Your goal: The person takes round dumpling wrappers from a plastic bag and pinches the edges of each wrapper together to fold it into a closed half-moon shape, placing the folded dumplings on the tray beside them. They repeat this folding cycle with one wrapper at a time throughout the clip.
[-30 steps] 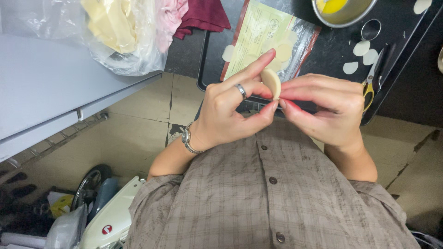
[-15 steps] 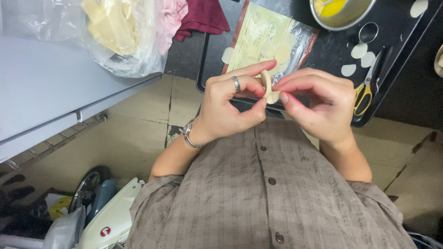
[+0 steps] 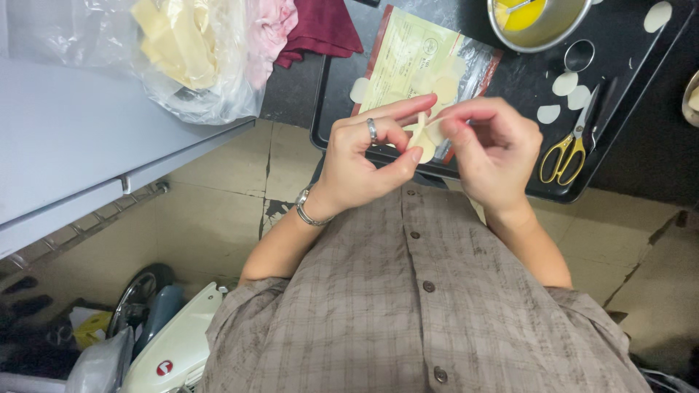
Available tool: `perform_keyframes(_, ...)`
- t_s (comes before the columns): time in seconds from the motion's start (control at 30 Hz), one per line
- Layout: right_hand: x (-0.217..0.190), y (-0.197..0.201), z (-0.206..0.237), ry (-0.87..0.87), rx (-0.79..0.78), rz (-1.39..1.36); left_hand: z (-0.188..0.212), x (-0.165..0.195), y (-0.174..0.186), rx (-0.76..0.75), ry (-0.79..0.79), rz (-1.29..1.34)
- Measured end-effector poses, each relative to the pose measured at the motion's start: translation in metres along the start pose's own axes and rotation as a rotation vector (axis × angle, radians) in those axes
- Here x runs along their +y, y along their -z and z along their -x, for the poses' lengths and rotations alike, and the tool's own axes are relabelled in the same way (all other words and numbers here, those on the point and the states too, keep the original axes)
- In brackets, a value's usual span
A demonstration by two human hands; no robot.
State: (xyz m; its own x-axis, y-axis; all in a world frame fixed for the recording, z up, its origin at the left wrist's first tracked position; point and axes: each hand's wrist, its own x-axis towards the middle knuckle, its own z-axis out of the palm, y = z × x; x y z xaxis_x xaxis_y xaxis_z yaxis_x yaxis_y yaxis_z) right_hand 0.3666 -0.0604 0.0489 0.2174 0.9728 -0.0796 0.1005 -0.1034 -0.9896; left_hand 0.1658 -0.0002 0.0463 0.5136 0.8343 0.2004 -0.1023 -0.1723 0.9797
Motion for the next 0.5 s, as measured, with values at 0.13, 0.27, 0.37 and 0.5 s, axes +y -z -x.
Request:
perform_keyframes(0.13, 0.012, 0.006, -0.019, 0.122, 0.082, -0.026, 0.007, -0.016, 0.004, 0.036, 0.044, 0.364)
perform_keyframes(0.27, -0.003, 0.013, -0.028, 0.056, 0.005, 0.041, 0.011, -0.023, 0.008, 0.126, 0.116, 0.523)
perform_keyframes(0.37, -0.022, 0.012, -0.023, 0.25, -0.102, 0.214, 0.013, -0.02, 0.005, 0.134, 0.192, 0.373)
perform_keyframes(0.5, -0.043, 0.009, -0.014, 0.415, -0.281, 0.257, 0.008, -0.011, -0.002, 0.065, 0.185, 0.227)
